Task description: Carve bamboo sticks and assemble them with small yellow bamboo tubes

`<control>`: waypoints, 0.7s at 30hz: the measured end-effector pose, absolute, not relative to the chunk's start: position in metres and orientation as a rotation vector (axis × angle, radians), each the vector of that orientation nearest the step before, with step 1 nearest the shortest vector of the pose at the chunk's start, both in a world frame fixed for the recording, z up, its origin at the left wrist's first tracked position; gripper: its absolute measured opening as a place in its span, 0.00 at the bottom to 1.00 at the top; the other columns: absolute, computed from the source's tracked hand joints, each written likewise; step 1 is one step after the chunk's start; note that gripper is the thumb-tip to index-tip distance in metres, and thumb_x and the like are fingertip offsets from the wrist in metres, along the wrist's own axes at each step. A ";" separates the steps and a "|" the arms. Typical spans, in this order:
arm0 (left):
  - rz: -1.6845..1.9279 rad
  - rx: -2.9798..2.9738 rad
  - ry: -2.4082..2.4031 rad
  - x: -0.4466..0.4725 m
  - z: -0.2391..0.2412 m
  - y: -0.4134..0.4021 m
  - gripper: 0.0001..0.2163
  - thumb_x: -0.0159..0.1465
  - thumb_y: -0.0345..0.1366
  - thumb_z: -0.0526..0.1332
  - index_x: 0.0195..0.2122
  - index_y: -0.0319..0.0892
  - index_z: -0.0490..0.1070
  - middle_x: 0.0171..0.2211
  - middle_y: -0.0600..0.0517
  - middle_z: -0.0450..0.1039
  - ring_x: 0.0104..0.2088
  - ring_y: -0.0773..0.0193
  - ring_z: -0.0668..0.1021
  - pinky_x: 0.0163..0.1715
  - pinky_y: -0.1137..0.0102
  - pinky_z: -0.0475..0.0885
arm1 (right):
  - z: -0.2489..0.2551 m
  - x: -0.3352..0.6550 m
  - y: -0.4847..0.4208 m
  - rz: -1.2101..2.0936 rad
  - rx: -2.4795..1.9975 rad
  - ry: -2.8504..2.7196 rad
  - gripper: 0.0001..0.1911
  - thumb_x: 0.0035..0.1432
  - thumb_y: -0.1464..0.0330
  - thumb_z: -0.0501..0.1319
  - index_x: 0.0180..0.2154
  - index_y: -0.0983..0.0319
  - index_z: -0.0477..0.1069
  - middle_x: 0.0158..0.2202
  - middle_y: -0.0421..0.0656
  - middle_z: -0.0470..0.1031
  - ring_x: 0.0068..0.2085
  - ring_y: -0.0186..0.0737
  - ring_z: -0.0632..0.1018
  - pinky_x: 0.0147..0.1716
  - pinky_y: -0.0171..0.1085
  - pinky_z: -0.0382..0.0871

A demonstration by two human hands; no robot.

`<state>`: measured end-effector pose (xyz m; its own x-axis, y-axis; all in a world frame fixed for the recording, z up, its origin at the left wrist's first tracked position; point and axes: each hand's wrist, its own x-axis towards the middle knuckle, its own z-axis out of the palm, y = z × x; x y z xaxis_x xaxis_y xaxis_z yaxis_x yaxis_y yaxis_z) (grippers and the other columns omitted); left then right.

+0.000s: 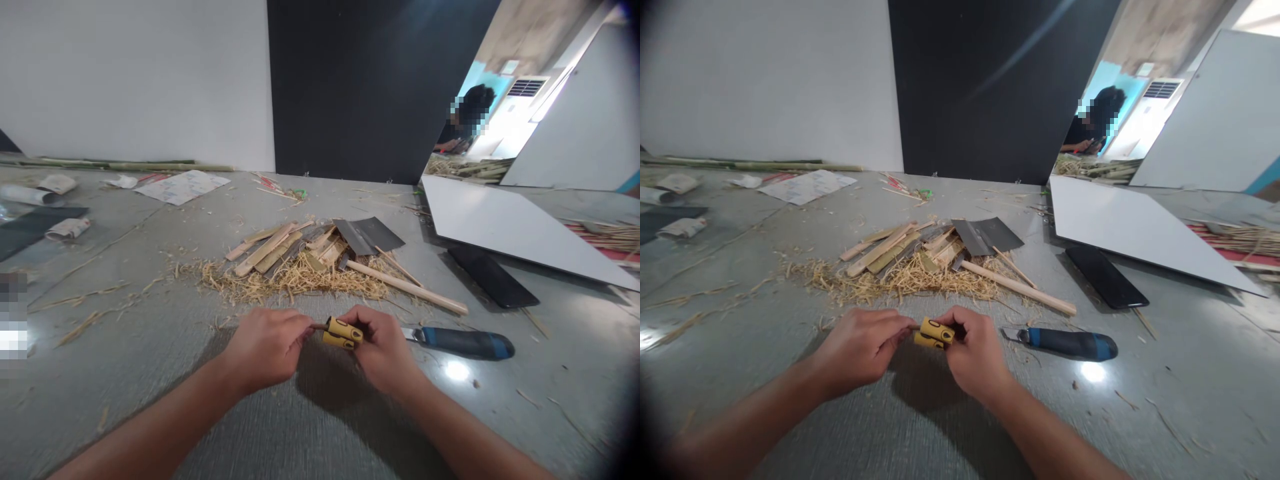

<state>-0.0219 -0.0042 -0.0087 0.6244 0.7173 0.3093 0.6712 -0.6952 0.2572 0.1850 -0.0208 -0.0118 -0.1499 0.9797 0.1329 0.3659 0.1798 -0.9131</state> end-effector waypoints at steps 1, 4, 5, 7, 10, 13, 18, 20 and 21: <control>0.606 2.726 1.164 -0.022 -0.009 -0.004 0.13 0.66 0.31 0.51 0.40 0.42 0.76 0.29 0.50 0.77 0.29 0.63 0.78 0.30 0.70 0.72 | -0.012 0.185 -0.021 0.952 -1.303 -1.652 0.15 0.39 0.82 0.52 0.27 0.62 0.73 0.25 0.38 0.76 0.29 0.35 0.74 0.28 0.31 0.63; 0.617 2.731 1.165 -0.022 -0.009 -0.004 0.13 0.66 0.32 0.51 0.40 0.42 0.76 0.30 0.50 0.78 0.30 0.63 0.79 0.30 0.71 0.72 | -0.009 0.185 -0.022 0.914 -1.367 -1.598 0.09 0.43 0.79 0.57 0.24 0.62 0.73 0.24 0.39 0.76 0.27 0.36 0.74 0.27 0.32 0.64; 0.614 2.733 1.172 -0.022 -0.009 -0.004 0.12 0.66 0.33 0.52 0.40 0.43 0.76 0.30 0.50 0.78 0.30 0.63 0.79 0.31 0.71 0.72 | -0.007 0.185 -0.021 0.912 -1.393 -1.571 0.06 0.44 0.77 0.59 0.23 0.62 0.73 0.23 0.40 0.76 0.27 0.36 0.74 0.27 0.32 0.64; 0.608 2.739 1.193 -0.022 -0.009 -0.003 0.12 0.67 0.33 0.52 0.40 0.43 0.76 0.30 0.50 0.78 0.30 0.63 0.79 0.31 0.71 0.72 | -0.004 0.184 -0.021 0.926 -1.431 -1.542 0.04 0.46 0.74 0.61 0.22 0.62 0.73 0.22 0.40 0.76 0.26 0.36 0.74 0.26 0.32 0.64; 0.612 2.743 1.213 -0.023 -0.009 -0.003 0.12 0.66 0.33 0.52 0.39 0.43 0.76 0.29 0.50 0.78 0.30 0.63 0.79 0.30 0.71 0.72 | -0.005 0.183 -0.020 0.972 -1.417 -1.593 0.08 0.45 0.77 0.58 0.26 0.62 0.76 0.24 0.40 0.77 0.27 0.36 0.75 0.27 0.32 0.65; 0.610 2.744 1.199 -0.023 -0.010 -0.003 0.12 0.64 0.30 0.52 0.40 0.42 0.76 0.29 0.50 0.78 0.29 0.62 0.79 0.29 0.71 0.72 | -0.009 0.182 -0.020 1.026 -1.313 -1.650 0.17 0.44 0.79 0.55 0.33 0.61 0.78 0.30 0.40 0.79 0.32 0.37 0.77 0.32 0.32 0.68; 0.576 2.744 1.200 -0.021 -0.010 -0.003 0.12 0.64 0.30 0.52 0.36 0.41 0.76 0.28 0.50 0.77 0.28 0.61 0.78 0.27 0.69 0.71 | -0.009 0.183 -0.020 1.026 -1.380 -1.611 0.15 0.43 0.79 0.54 0.30 0.62 0.77 0.25 0.39 0.77 0.28 0.35 0.75 0.27 0.32 0.65; 0.585 2.740 1.222 -0.021 -0.009 -0.003 0.13 0.66 0.33 0.51 0.36 0.41 0.76 0.29 0.50 0.77 0.29 0.62 0.79 0.28 0.70 0.72 | -0.006 0.185 -0.019 0.994 -1.430 -1.581 0.13 0.40 0.80 0.55 0.25 0.63 0.75 0.22 0.38 0.75 0.25 0.34 0.73 0.24 0.31 0.62; 0.597 2.738 1.230 -0.021 -0.009 -0.004 0.13 0.67 0.34 0.51 0.37 0.42 0.76 0.30 0.49 0.77 0.30 0.62 0.79 0.30 0.70 0.72 | -0.004 0.185 -0.018 0.982 -1.436 -1.570 0.12 0.39 0.80 0.55 0.24 0.63 0.74 0.21 0.38 0.74 0.25 0.34 0.73 0.24 0.30 0.62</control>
<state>-0.0209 -0.0036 -0.0086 0.6017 0.7337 0.3158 0.7019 -0.6743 0.2293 0.1853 -0.0184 -0.0042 -0.0604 0.9972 0.0436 0.3968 0.0641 -0.9157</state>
